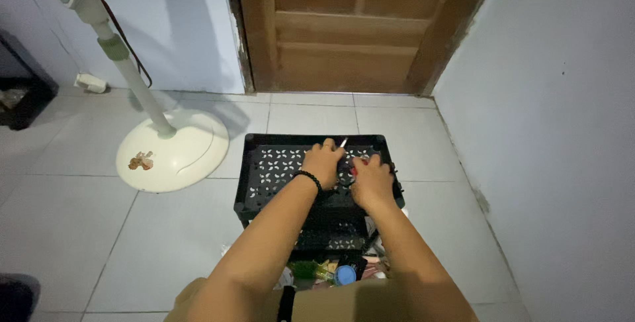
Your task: The person clears a two-tiered plastic shelf of various personal care items, then disassembles the shelf by removing the legs and trays. They reassemble the shelf by inserting the legs into the bottom tray and placing the top tray back on.
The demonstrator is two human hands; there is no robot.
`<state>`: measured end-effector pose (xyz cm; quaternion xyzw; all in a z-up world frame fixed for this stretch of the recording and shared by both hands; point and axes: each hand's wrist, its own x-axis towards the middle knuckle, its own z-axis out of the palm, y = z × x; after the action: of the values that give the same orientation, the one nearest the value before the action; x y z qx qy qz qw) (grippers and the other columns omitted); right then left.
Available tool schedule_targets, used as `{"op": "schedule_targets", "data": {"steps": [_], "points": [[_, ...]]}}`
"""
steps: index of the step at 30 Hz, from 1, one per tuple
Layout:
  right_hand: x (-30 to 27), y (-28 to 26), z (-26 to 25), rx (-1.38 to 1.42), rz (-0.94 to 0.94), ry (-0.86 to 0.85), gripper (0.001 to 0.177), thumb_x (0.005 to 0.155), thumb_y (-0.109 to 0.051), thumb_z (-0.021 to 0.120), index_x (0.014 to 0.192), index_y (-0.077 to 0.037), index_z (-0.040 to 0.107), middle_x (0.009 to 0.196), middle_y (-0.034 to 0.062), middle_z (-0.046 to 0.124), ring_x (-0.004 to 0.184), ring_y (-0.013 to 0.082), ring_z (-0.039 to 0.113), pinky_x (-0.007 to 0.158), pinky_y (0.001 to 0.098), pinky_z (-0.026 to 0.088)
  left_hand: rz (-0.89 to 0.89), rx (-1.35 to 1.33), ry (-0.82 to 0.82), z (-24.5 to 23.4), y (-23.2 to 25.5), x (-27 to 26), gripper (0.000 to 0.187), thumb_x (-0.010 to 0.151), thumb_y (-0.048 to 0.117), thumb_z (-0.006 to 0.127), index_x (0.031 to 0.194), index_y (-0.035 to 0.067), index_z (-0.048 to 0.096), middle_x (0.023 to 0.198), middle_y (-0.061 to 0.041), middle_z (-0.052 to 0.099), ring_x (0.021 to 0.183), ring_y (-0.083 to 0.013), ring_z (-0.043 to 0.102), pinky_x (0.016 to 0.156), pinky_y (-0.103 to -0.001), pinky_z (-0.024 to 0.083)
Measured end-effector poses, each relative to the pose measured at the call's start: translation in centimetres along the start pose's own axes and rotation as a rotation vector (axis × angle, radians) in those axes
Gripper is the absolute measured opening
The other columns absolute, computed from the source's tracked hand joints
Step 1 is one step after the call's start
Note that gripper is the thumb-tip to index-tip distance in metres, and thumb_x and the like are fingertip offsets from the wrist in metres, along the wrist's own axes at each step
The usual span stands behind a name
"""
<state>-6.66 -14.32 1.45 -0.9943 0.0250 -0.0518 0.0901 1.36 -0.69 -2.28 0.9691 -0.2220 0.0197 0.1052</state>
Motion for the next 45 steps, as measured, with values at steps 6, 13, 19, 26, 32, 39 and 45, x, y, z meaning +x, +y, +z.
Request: {"op": "schedule_targets", "data": {"steps": [6,13,19,26,32,39,45], "points": [[1.2,1.5,1.9,0.226,-0.037,0.121,0.05,0.075,-0.001,0.073,0.122,-0.017,0.064,0.127,0.0219,0.053,0.107,0.0443,0.061,0.09,0.0493,0.054,0.031,-0.095,0.122,2.0,-1.4,0.8,0.064,0.078,0.001,0.072,0.139,0.013,0.055,0.135,-0.021,0.05,0.115,-0.0449,0.056,0.095,-0.049,0.053],[-0.1,1.9,0.6,0.609,-0.082,0.465,0.041,0.074,0.004,0.07,0.112,-0.01,0.064,0.118,0.0192,0.054,0.099,0.0369,0.065,0.086,0.0445,0.055,-0.066,-0.384,0.171,-1.8,-0.6,-1.4,0.04,0.074,0.011,0.079,0.111,0.011,0.065,0.119,-0.02,0.058,0.106,-0.0415,0.063,0.094,-0.047,0.054],[-3.7,4.1,-2.6,1.124,-0.005,0.642,0.042,0.082,0.005,0.07,0.119,-0.011,0.059,0.111,0.0066,0.058,0.094,0.018,0.062,0.084,0.0301,0.055,0.15,-0.731,0.535,-6.7,4.4,-7.3,0.031,0.074,0.005,0.074,0.103,0.009,0.064,0.11,-0.017,0.06,0.104,-0.0363,0.064,0.09,-0.043,0.056],[-11.2,10.6,1.3,1.362,0.064,0.731,0.04,0.087,0.01,0.066,0.123,-0.005,0.054,0.108,0.0034,0.06,0.098,0.0113,0.059,0.087,0.0244,0.051,0.462,-0.901,0.031,-4.5,8.6,-15.1,0.026,0.079,0.011,0.077,0.103,0.01,0.065,0.11,-0.014,0.06,0.109,-0.0304,0.063,0.093,-0.038,0.053],[-13.0,17.2,11.1,1.256,0.474,0.532,0.039,0.085,0.009,0.067,0.12,-0.004,0.055,0.101,0.0056,0.06,0.089,0.0147,0.058,0.077,0.0284,0.051,0.234,-0.645,-0.415,5.8,9.6,-16.0,0.033,0.084,0.022,0.08,0.11,0.011,0.063,0.121,-0.015,0.054,0.113,-0.0327,0.058,0.094,-0.042,0.049],[-10.2,20.8,21.7,1.475,0.299,0.018,0.032,0.079,0.006,0.07,0.108,-0.001,0.059,0.096,0.0079,0.067,0.088,0.0179,0.065,0.078,0.0296,0.055,0.265,-0.523,-0.335,16.7,8.7,-14.4,0.033,0.081,0.01,0.077,0.113,0.011,0.067,0.128,-0.018,0.055,0.121,-0.0384,0.055,0.101,-0.045,0.047],[-9.9,20.5,22.3,0.966,0.772,-0.336,0.047,0.073,0.0,0.079,0.115,-0.009,0.062,0.099,0.0148,0.073,0.083,0.0273,0.071,0.074,0.039,0.059,0.214,-0.505,-0.467,18.5,9.2,-13.0,0.031,0.092,0.018,0.074,0.121,0.012,0.065,0.131,-0.015,0.056,0.122,-0.0348,0.057,0.104,-0.045,0.046]]}}
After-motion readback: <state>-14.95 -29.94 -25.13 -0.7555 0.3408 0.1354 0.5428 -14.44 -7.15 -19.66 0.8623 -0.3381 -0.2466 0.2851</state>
